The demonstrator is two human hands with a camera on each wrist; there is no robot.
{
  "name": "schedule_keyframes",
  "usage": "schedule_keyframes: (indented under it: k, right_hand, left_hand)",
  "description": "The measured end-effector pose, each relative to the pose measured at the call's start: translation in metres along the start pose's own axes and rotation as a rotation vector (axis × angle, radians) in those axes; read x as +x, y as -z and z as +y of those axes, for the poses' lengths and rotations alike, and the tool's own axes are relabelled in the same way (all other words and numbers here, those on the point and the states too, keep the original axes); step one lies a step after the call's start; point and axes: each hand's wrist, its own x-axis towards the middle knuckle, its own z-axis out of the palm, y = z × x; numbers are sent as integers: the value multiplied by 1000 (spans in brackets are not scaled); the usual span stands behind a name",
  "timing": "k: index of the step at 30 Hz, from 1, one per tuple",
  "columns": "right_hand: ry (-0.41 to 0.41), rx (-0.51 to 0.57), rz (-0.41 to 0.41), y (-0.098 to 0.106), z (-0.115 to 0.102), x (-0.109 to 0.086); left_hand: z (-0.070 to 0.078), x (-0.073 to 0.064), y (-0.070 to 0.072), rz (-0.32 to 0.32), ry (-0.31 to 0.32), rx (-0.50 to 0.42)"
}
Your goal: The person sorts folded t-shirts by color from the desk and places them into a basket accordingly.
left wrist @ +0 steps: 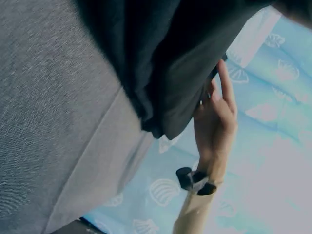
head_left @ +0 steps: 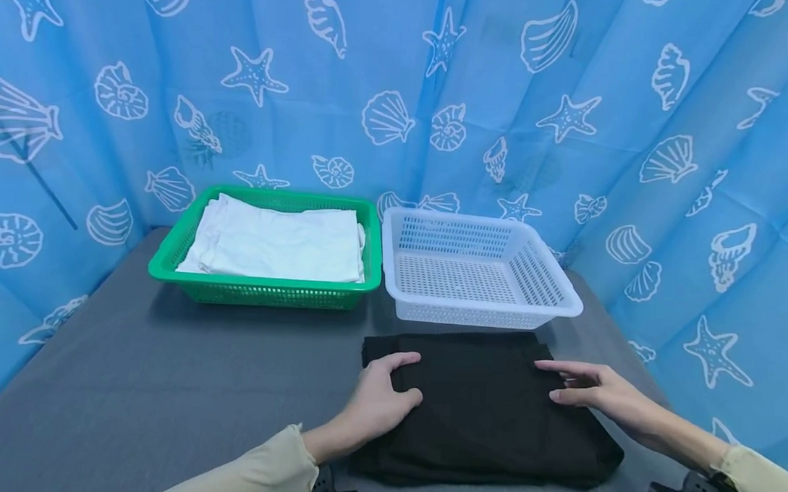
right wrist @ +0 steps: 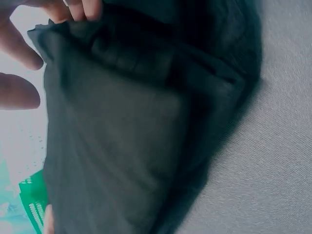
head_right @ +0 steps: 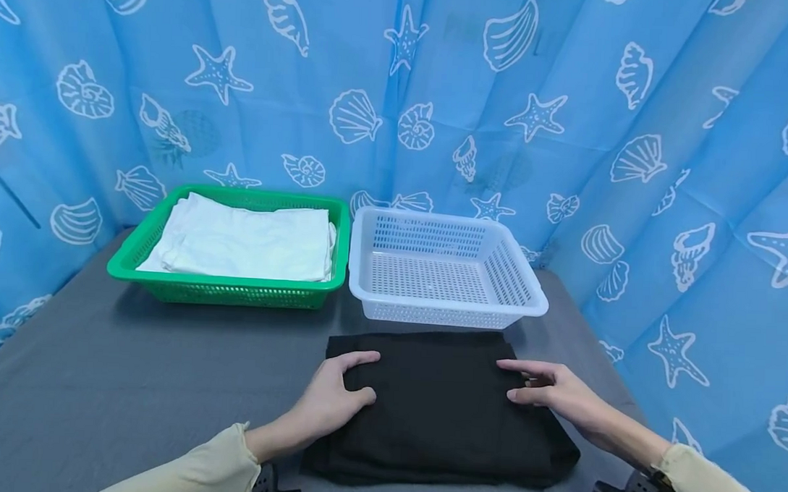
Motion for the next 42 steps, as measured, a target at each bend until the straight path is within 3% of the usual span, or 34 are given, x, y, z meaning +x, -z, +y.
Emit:
schedule_keyframes:
  k: [2, 4, 9, 12, 15, 25, 31, 35, 42]
  right_hand:
    - [20, 56, -39, -2, 1, 3]
    - [33, 145, -89, -4, 3, 6]
    - [65, 355, -218, -9, 16, 16]
    - [93, 333, -221, -13, 22, 20]
    - [115, 269, -193, -17, 24, 25]
    - [93, 100, -83, -22, 14, 30]
    - [114, 140, -88, -21, 14, 29]
    - [115, 250, -129, -19, 21, 26]
    - [103, 629, -322, -17, 29, 21]
  left_hand:
    - [2, -1, 1, 51, -11, 1]
    - [2, -1, 1, 55, -16, 6]
    - [-17, 12, 9, -122, -18, -60]
    - [-30, 23, 15, -223, 16, -151]
    - [-38, 29, 20, -268, 49, -214]
    - [-38, 32, 17, -247, 54, -177]
    - [-36, 33, 18, -251, 60, -178]
    - [-36, 34, 19, -261, 64, -176]
    - [-37, 32, 19, -263, 69, -171]
